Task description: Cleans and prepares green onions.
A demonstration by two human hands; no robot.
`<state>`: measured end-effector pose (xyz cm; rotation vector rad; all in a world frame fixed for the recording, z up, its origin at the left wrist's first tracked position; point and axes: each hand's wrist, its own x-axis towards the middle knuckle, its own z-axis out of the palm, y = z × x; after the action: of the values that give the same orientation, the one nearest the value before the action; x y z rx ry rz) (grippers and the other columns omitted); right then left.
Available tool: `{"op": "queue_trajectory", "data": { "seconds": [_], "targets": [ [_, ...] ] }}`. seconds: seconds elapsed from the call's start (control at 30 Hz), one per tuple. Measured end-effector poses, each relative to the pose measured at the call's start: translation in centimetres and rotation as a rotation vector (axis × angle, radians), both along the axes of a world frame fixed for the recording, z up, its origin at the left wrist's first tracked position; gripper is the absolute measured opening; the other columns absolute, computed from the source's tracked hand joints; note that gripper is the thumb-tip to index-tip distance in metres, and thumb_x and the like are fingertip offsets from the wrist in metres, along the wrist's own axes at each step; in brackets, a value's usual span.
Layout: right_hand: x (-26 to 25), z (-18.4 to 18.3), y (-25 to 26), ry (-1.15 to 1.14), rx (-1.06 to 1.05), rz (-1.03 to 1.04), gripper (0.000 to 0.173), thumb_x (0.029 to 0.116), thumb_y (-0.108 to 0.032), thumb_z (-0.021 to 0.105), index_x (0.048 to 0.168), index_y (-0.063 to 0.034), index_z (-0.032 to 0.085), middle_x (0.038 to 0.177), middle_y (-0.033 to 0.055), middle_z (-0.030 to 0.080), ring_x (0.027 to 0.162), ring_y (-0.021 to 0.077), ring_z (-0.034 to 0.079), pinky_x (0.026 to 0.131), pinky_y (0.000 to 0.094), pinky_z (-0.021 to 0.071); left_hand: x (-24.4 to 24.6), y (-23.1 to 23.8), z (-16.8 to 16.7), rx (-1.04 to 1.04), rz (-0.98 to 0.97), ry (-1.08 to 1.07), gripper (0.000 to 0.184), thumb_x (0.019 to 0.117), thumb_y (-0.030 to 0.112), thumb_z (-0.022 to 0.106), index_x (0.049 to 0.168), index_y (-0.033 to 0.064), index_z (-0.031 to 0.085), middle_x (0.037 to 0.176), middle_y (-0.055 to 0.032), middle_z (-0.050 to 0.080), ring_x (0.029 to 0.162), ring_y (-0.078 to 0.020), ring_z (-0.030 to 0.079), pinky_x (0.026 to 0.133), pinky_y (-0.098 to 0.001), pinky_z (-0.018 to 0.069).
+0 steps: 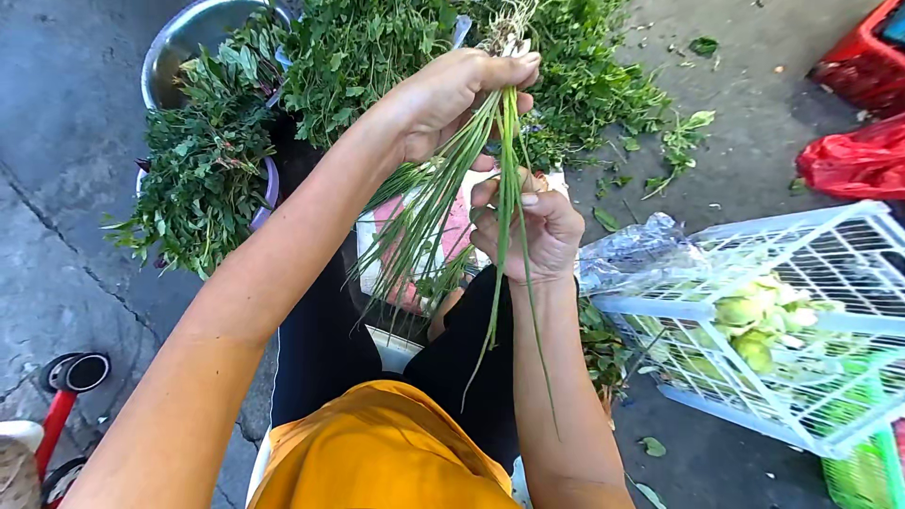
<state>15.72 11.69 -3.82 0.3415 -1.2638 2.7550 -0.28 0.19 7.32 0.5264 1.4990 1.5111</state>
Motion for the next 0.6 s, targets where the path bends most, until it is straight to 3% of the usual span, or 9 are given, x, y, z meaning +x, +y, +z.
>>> {"op": "queue_trajectory", "data": {
  "seconds": [0.07,0.13,0.2,0.27,0.4,0.5,0.6],
  "targets": [
    [0.1,-0.2,0.2,-0.016,0.045,-0.01,0.018,0.1033,-0.025,0.052,0.108,-0.0149,0.066,0.102,0.0061,0.068,0.052,0.0036,0.05,0.041,0.015,0.0371,0.1,0.1,0.1,0.002,0.02,-0.058,0.028,0.1099,0.029,0.046,0.11,0.0077,0.064,0.094,-0.0053,0.07,0.077,-0.0141,0.07,0.057,-0.0292,0.0584],
    [0.1,-0.4,0.4,-0.07,0.128,-0.056,0.02,0.1064,-0.026,0.048,0.109,-0.0149,0.065,0.106,0.0068,0.067,0.056,0.0047,0.056,0.041,0.0151,0.0409,0.0,0.1,0.1,0.003,0.032,-0.09,0.027,0.1093,0.029,0.047,0.104,0.009,0.064,0.092,-0.005,0.071,0.074,-0.0134,0.069,0.054,-0.0276,0.0564],
    [0.4,-0.3,0.6,-0.165,0.254,-0.152,0.02,0.1081,-0.024,0.044,0.108,-0.0152,0.062,0.105,0.0059,0.069,0.058,0.0047,0.059,0.041,0.0148,0.0415,-0.1,0.1,0.0,-0.039,0.023,-0.052,0.03,0.1099,0.031,0.045,0.103,0.0099,0.064,0.091,-0.0037,0.07,0.075,-0.013,0.069,0.055,-0.027,0.0559],
    [0.6,0.0,0.8,-0.246,0.397,-0.276,0.019,0.107,-0.018,0.043,0.109,-0.0151,0.062,0.096,0.0032,0.068,0.058,0.0046,0.058,0.042,0.015,0.043,-0.1,0.0,-0.2,-0.08,0.021,0.01,0.031,0.1106,0.031,0.043,0.106,0.0096,0.065,0.094,-0.0038,0.071,0.077,-0.0136,0.07,0.056,-0.0279,0.0571],
    [0.2,0.4,1.8,-0.301,0.581,-0.477,0.017,0.1012,-0.009,0.054,0.116,-0.0136,0.06,0.094,-0.0019,0.066,0.062,0.0043,0.059,0.048,0.0172,0.0489,-0.6,-0.2,-1.1,-0.118,0.017,0.119,0.03,0.1111,0.031,0.042,0.106,0.0109,0.064,0.097,-0.0031,0.068,0.084,-0.0147,0.069,0.059,-0.0296,0.0571],
    [0.6,1.3,2.6,-0.254,0.69,-0.524,0.02,0.1013,-0.01,0.057,0.12,-0.0101,0.064,0.088,-0.0037,0.065,0.057,0.0028,0.058,0.046,0.0167,0.049,-1.1,-0.6,-1.8,-0.143,0.026,0.141,0.026,0.1105,0.032,0.044,0.102,0.0127,0.059,0.093,-0.0025,0.063,0.08,-0.0143,0.066,0.061,-0.0323,0.0569],
    [1.0,2.0,3.2,-0.203,0.769,-0.509,0.017,0.1021,-0.011,0.059,0.117,-0.0097,0.067,0.086,-0.0055,0.065,0.055,0.0011,0.054,0.047,0.0155,0.0478,-1.3,-1.0,-2.3,-0.114,0.042,0.091,0.028,0.1109,0.032,0.043,0.101,0.0135,0.061,0.088,-0.0003,0.064,0.074,-0.0107,0.064,0.055,-0.0269,0.0539]
  ]
}}
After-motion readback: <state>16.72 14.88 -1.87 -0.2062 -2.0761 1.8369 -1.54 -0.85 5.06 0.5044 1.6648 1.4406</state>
